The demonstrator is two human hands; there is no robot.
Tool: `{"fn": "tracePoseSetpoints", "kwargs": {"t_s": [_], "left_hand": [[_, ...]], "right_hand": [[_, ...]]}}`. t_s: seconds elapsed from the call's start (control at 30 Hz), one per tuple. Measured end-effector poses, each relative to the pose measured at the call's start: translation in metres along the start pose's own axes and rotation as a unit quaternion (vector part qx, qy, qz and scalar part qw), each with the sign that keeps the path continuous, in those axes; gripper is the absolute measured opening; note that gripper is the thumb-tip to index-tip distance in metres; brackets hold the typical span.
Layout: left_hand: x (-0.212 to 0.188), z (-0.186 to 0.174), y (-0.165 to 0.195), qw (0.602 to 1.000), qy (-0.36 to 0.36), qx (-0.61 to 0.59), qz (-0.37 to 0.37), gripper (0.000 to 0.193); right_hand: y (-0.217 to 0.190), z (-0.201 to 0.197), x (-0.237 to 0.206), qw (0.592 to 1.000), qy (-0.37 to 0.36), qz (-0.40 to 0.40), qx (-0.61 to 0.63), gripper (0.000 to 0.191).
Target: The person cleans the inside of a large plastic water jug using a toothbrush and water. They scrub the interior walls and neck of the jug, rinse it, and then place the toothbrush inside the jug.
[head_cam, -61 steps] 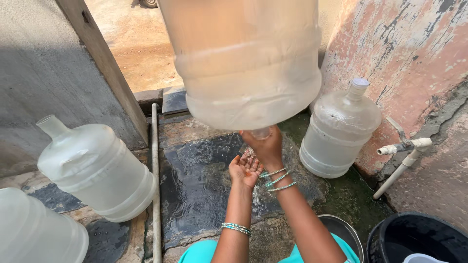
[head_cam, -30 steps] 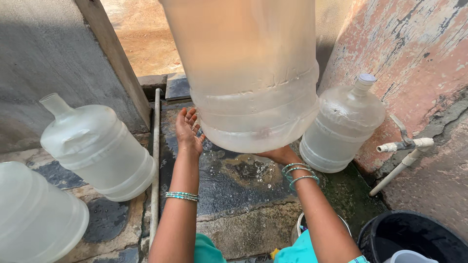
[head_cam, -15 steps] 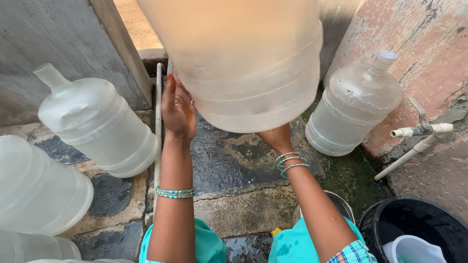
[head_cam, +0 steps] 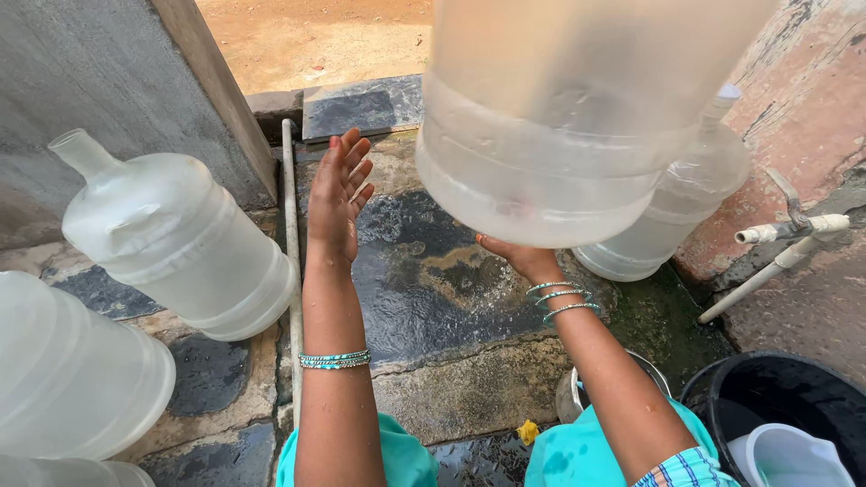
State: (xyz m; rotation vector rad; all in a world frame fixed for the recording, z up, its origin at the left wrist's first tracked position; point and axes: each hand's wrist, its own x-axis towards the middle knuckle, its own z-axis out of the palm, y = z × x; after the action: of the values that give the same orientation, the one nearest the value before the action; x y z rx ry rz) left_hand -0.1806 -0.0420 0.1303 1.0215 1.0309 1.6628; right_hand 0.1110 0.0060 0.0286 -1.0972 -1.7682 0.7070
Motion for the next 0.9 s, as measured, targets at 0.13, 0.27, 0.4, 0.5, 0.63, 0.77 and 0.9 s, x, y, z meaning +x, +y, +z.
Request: {"fn": "tracePoseSetpoints", "kwargs": {"t_s": [0.13, 0.27, 0.4, 0.5, 0.63, 0.77, 0.9], "left_hand": [[0.006, -0.010, -0.033, 0.980, 0.015, -0.200, 0.015, 0.084], [-0.002, -0.017, -0.046, 0.913, -0.012, -0.385, 0.131, 0.079], [0.000, 0.014, -0.025, 0.964, 0.029, -0.244, 0.104, 0.078], [-0.012, 0.054, -0.003, 0.997, -0.052, 0.049, 0.017, 0.085], [-0.033, 0.076, 0.025, 0.958, -0.179, 0.158, 0.158, 0.092], [-0.031, 0.061, 0.033, 0.968, -0.131, 0.172, 0.126, 0.092], [-0.015, 0.029, 0.020, 0.993, -0.046, 0.098, 0.049, 0.087]], "right_hand": [[-0.030, -0.004, 0.000, 0.980, 0.020, -0.119, -0.156, 0.047], [-0.041, -0.020, 0.007, 0.949, 0.080, -0.180, -0.247, 0.053], [-0.005, -0.023, 0.006, 0.954, 0.137, -0.157, -0.214, 0.055], [0.031, -0.015, 0.001, 0.983, 0.115, -0.117, -0.084, 0.054], [0.044, 0.003, -0.001, 0.988, 0.050, 0.016, 0.144, 0.056], [0.025, 0.022, -0.010, 0.943, 0.022, 0.128, 0.305, 0.054], [0.012, 0.028, -0.016, 0.919, 0.013, 0.188, 0.346, 0.050]]}}
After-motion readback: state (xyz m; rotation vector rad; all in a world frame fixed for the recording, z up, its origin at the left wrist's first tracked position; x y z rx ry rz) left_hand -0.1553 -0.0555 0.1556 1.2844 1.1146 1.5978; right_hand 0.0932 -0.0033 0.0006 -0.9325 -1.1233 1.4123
